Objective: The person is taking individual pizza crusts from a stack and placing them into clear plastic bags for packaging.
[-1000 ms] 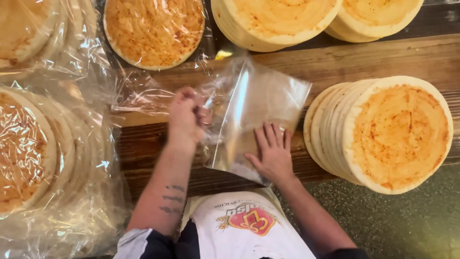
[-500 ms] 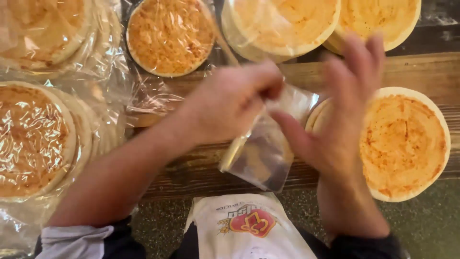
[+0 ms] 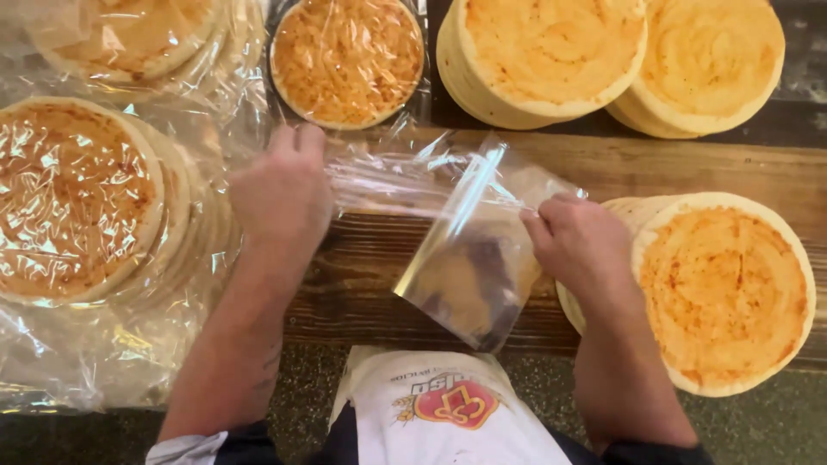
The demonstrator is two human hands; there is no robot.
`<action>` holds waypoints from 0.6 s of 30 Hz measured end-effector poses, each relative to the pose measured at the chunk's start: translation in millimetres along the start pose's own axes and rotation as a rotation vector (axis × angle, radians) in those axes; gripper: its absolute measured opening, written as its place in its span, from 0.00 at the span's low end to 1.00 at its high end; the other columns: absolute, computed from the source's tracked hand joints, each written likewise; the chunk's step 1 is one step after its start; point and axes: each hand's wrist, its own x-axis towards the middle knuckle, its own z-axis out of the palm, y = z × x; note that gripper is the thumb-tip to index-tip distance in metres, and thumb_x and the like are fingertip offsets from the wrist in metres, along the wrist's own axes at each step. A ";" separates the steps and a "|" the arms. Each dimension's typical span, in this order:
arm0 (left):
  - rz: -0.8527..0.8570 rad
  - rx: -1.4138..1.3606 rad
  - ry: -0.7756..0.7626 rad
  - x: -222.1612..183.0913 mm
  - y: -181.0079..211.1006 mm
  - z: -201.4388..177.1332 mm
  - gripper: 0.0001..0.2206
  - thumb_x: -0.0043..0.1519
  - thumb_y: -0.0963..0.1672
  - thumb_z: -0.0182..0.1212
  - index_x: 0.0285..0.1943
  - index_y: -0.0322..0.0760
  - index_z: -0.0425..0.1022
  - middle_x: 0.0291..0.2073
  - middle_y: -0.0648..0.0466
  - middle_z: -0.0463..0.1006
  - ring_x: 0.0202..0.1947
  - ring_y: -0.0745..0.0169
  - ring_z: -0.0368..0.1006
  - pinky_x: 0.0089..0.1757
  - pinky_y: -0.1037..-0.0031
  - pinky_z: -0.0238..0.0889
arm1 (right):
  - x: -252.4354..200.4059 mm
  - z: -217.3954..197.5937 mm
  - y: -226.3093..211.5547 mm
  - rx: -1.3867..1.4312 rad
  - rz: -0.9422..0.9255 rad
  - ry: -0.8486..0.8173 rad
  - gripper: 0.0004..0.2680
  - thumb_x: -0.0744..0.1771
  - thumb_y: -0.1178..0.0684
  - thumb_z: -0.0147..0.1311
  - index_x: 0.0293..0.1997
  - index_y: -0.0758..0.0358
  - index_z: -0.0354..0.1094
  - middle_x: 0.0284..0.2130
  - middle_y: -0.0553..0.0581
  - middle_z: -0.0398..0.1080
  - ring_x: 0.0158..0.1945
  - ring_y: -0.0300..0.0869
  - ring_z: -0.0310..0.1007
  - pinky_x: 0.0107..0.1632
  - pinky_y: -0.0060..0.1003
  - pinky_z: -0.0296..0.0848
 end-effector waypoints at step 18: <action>-0.085 -0.234 -0.177 10.8 -47.1 2.8 0.13 0.59 0.44 0.54 0.53 0.49 0.66 0.34 0.50 0.81 0.39 0.41 0.82 0.38 0.45 0.72 | 52.3 27.0 -5.6 0.009 0.066 0.395 0.06 0.63 0.44 0.56 0.39 0.43 0.77 0.30 0.51 0.76 0.39 0.54 0.79 0.44 0.52 0.76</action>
